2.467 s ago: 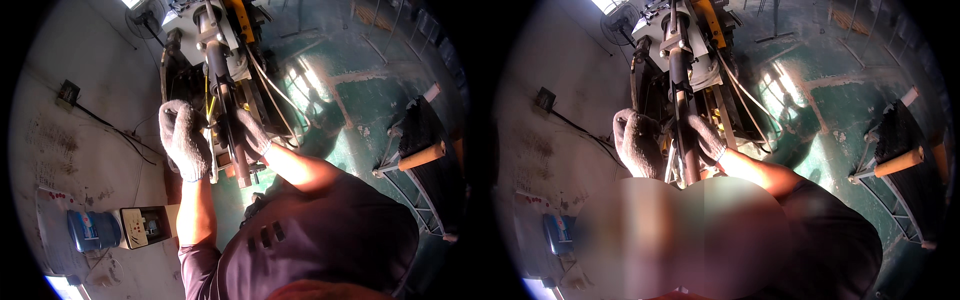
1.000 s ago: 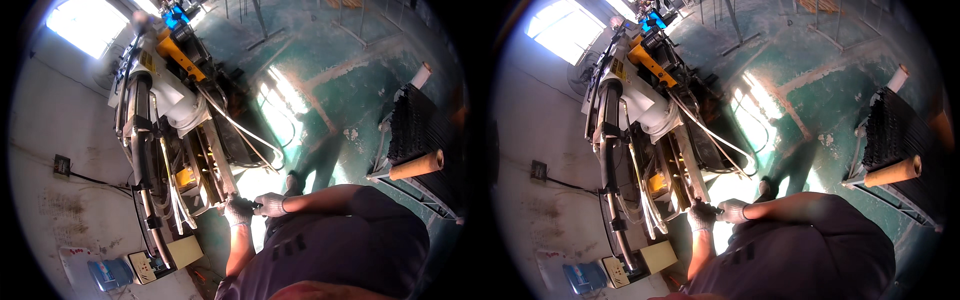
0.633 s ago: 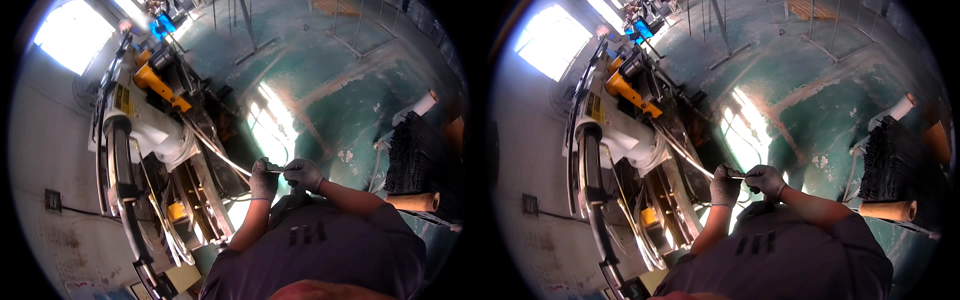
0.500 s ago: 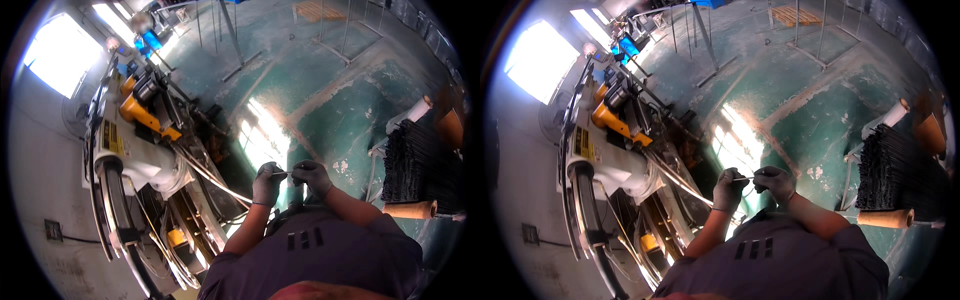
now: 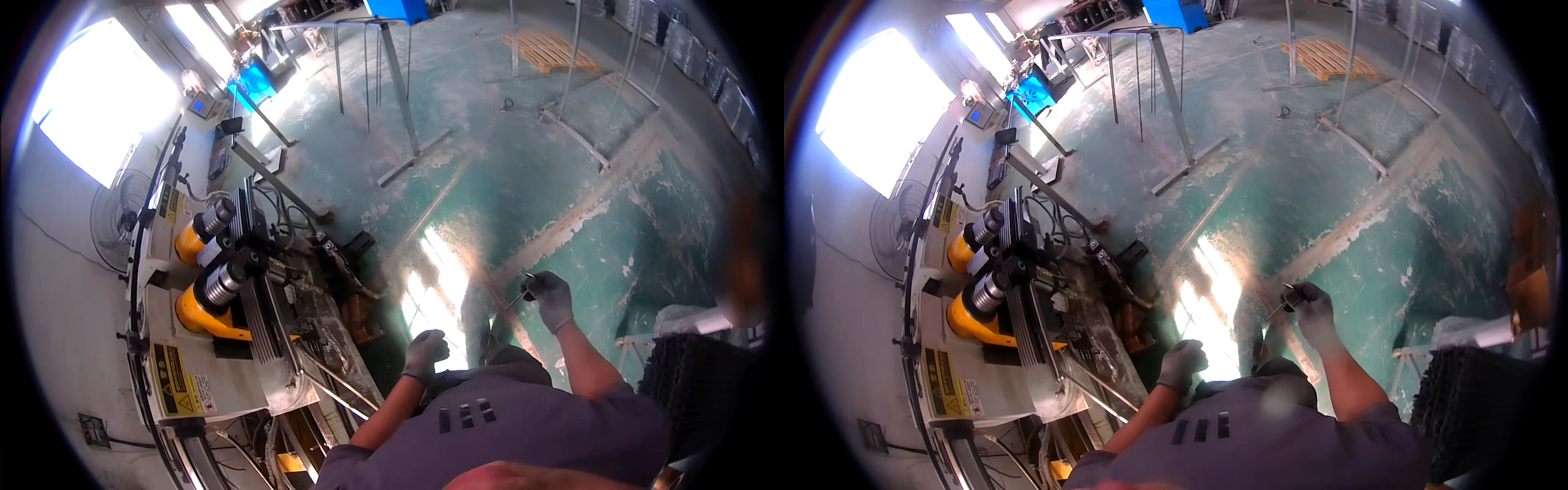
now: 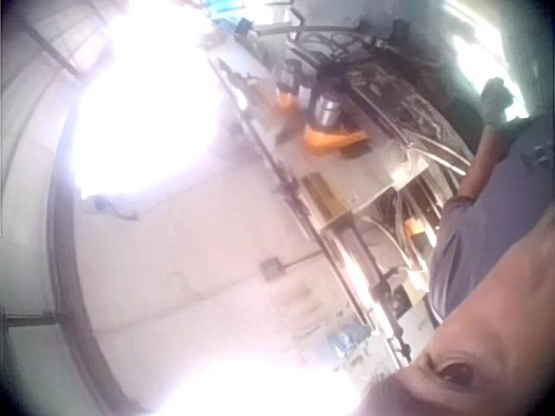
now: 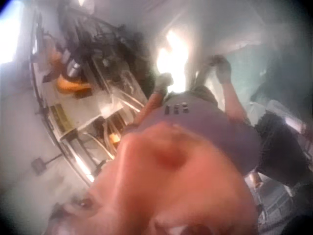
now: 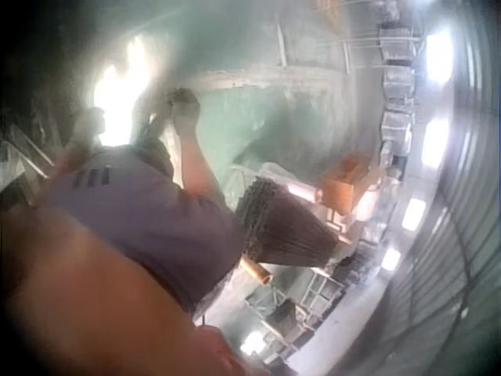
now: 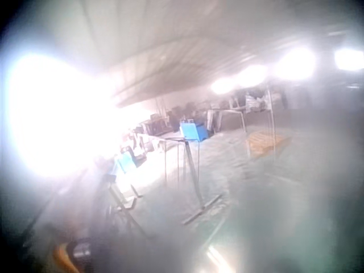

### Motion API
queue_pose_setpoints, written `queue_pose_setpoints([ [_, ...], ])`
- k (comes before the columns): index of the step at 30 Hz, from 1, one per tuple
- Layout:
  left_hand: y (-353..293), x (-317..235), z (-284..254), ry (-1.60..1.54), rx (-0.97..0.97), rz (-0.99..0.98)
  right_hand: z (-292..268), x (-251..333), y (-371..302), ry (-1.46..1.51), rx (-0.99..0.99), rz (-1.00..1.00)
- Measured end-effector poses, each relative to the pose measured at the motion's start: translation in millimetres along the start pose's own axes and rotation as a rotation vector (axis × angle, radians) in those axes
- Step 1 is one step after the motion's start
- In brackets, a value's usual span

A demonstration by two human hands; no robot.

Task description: The person operates a metal cutting machine in a workshop. They load a metal rod into the machine, secure it, and use a handheld tool to adjust components before the machine cuts the rod. The person then removes the cut piece and repeats the process with another rod.

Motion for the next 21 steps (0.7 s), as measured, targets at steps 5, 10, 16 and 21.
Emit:
queue_pose_setpoints([
  [5,87,-126,13,0.069,-0.224,0.127,128,44,170,0.128,0.177,0.128],
  [10,220,-213,-22,0.117,-0.227,0.174,257,59,311,0.105,0.355,0.112],
  [16,358,-399,-5,0.078,-0.224,0.243,340,53,430,0.215,0.123,0.241],
  [21,433,-542,-7,0.119,-0.263,0.282,407,49,547,0.216,0.088,0.297],
])
Point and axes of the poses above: each hand's wrist, its own y-axis towards the middle knuckle, its own z-axis out of the palm, x = y × z, the point moved 3 cm from there along y, towards the middle knuckle
